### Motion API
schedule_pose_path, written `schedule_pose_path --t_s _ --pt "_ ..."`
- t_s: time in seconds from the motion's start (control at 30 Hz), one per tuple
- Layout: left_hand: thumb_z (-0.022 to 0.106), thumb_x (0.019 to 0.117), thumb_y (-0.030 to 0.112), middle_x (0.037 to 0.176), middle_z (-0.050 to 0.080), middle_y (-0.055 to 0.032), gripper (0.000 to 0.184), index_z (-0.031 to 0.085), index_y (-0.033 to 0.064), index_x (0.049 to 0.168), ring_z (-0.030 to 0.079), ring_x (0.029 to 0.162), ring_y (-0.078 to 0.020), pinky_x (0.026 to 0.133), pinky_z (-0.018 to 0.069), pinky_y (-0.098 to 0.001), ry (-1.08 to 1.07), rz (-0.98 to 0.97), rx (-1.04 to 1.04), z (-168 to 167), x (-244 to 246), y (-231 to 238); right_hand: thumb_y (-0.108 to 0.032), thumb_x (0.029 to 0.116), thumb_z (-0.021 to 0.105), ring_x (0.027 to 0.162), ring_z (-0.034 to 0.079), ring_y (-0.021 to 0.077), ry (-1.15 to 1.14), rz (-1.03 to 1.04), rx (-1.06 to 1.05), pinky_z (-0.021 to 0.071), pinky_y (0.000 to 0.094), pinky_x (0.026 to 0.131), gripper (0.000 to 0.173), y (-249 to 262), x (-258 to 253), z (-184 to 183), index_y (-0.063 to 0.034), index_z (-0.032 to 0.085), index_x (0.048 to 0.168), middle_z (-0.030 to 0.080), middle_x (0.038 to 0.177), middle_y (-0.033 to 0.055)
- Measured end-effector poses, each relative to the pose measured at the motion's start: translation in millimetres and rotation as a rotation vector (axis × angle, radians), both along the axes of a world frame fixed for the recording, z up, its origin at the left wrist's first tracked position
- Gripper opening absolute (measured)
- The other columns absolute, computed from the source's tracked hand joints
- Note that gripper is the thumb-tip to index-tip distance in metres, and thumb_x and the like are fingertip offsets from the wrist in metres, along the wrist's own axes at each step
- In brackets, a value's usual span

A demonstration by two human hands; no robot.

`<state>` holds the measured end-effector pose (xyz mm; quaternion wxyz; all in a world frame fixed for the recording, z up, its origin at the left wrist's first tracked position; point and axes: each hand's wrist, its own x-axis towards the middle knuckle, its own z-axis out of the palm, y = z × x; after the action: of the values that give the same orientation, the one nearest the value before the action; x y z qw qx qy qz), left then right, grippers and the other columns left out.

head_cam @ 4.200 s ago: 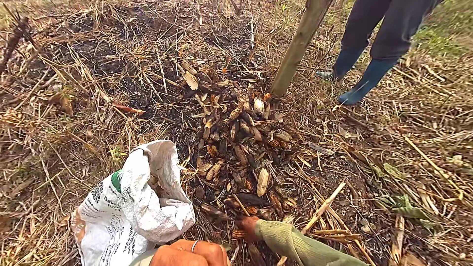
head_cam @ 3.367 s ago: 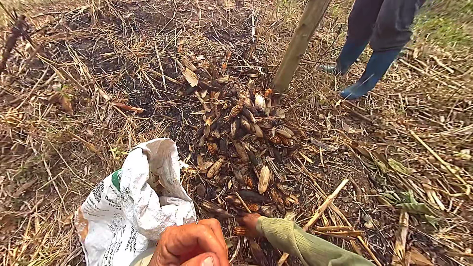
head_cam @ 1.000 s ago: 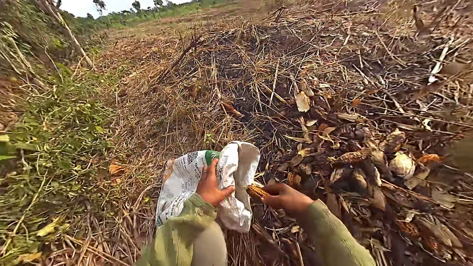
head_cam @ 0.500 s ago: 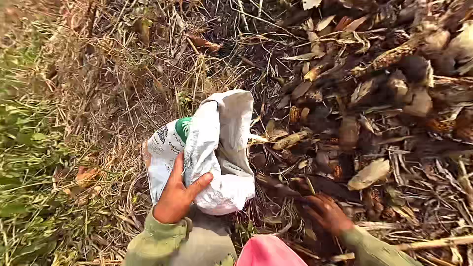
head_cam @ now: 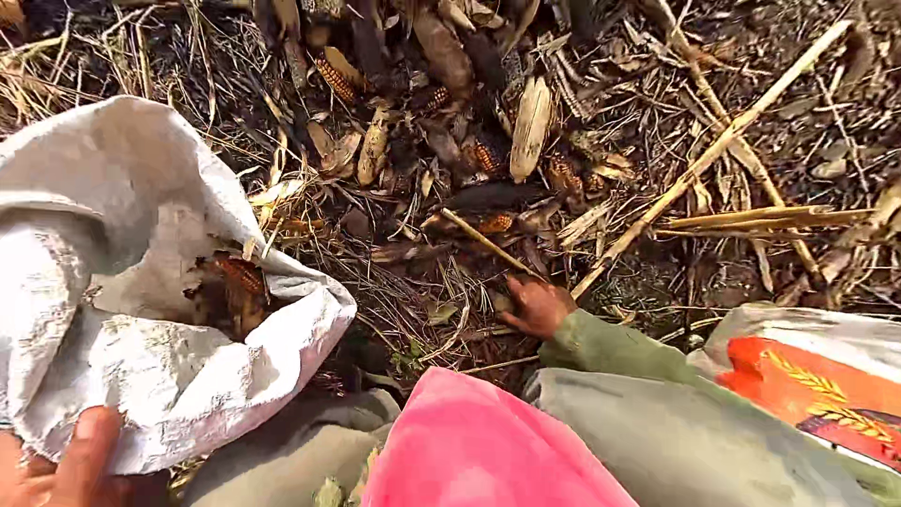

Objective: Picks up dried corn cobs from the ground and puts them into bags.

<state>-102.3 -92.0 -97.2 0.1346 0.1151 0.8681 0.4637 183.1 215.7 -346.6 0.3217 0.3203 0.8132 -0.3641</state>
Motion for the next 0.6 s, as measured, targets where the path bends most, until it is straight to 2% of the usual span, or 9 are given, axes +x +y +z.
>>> schedule_pose_path --t_s 0.07,0.13,0.2,0.27,0.3,0.37,0.47,0.53,0.6 --pt "0.047 0.0983 0.009 0.119 0.056 0.0034 0.066 0.008 -0.0122 0.147 0.063 0.101 0.008 0.09 0.0545 -0.0148 -0.008 0.006 -0.017 -0.9 2.8 7.1 -0.027 0.1005 0.065 0.109 0.065 0.0538 -0.061 0.043 -0.019 0.0489 0.0705 0.091 0.058 -3.6 2.8 -4.6 -0.0016 0.045 0.149 0.066 0.119 0.0338" --pt "0.049 0.0984 0.009 0.116 0.058 0.005 0.064 0.012 -0.0133 0.145 0.064 0.097 0.0087 0.088 0.0555 -0.0137 0.027 0.013 0.005 0.5 8.3 14.7 -0.021 0.1014 0.062 0.113 0.063 0.0538 -0.082 0.046 -0.054 0.0473 0.0705 0.095 0.057 0.6 0.1 -1.4 -0.0026 0.043 0.151 0.065 0.12 0.034" --pt "0.051 0.0975 0.006 0.118 0.059 0.0034 0.062 0.015 -0.015 0.144 0.064 0.098 0.0074 0.089 0.0556 -0.0146 0.071 0.031 0.06 1.4 14.5 19.5 -0.016 0.097 0.068 0.115 0.063 0.0539 -0.003 -0.017 -0.089 0.0456 0.0713 0.098 0.054 10.2 0.6 1.8 0.0003 0.051 0.145 0.066 0.119 0.0346" --pt "0.049 0.0974 0.004 0.119 0.058 0.003 0.061 0.014 -0.0146 0.144 0.064 0.1 0.0069 0.09 0.0548 -0.0152 0.083 0.068 0.108 6.0 23.3 22.4 -0.013 0.0935 0.072 0.114 0.063 0.0522 0.05 -0.055 -0.136 0.0448 0.0698 0.1 0.045 24.0 -0.8 10.4 0.0038 0.061 0.134 0.067 0.118 0.0338" --pt "0.049 0.0967 0.003 0.118 0.059 0.0046 0.06 0.015 -0.0137 0.143 0.064 0.099 0.0067 0.089 0.0556 -0.0156 0.093 0.08 0.137 9.9 27.2 23.4 -0.012 0.0937 0.072 0.115 0.062 0.0516 0.034 -0.019 -0.163 0.0438 0.0687 0.101 0.043 32.8 -5.2 16.6 0.0049 0.062 0.131 0.066 0.119 0.0338" --pt "0.049 0.0957 0.002 0.118 0.058 0.0069 0.062 0.013 -0.0132 0.143 0.065 0.099 0.0068 0.09 0.056 -0.0158 0.11 0.074 0.2 18.6 34.5 25.9 -0.013 0.0961 0.071 0.119 0.06 0.0526 -0.035 0.186 -0.186 0.0425 0.069 0.103 0.043 47.9 -20.3 26.1 0.0056 0.06 0.133 0.064 0.123 0.0347" --pt "0.055 0.0934 0.005 0.12 0.059 0.0082 0.068 0.012 -0.0126 0.143 0.065 0.103 0.0054 0.092 0.0563 -0.0174 0.122 0.018 0.273 18.2 39.2 22.1 -0.011 0.0988 0.066 0.121 0.061 0.0473 -0.049 0.467 -0.147 0.0449 0.0644 0.104 0.036 46.5 -63.2 45.5 0.0024 0.063 0.132 0.065 0.127 0.0288" --pt "0.058 0.0926 0.005 0.119 0.062 0.0098 0.067 0.015 -0.0104 0.142 0.066 0.104 0.004 0.093 0.0567 -0.0186 0.122 -0.002 0.325 10.8 35.8 20.5 -0.01 0.1013 0.061 0.117 0.065 0.0437 0.046 0.549 -0.059 0.0483 0.0618 0.1 0.028 36.2 -105.9 72.7 -0.0003 0.067 0.127 0.068 0.123 0.0248" --pt "0.061 0.0916 0.007 0.119 0.062 0.0098 0.07 0.016 -0.0094 0.143 0.066 0.104 0.0037 0.093 0.0564 -0.0188 0.108 0.003 0.353 4.7 32.2 18.5 -0.012 0.0983 0.066 0.116 0.064 0.0443 0.201 0.575 0.032 0.0507 0.0628 0.096 0.029 23.5 -144.9 78.4 -0.003 0.067 0.126 0.065 0.126 0.0244"
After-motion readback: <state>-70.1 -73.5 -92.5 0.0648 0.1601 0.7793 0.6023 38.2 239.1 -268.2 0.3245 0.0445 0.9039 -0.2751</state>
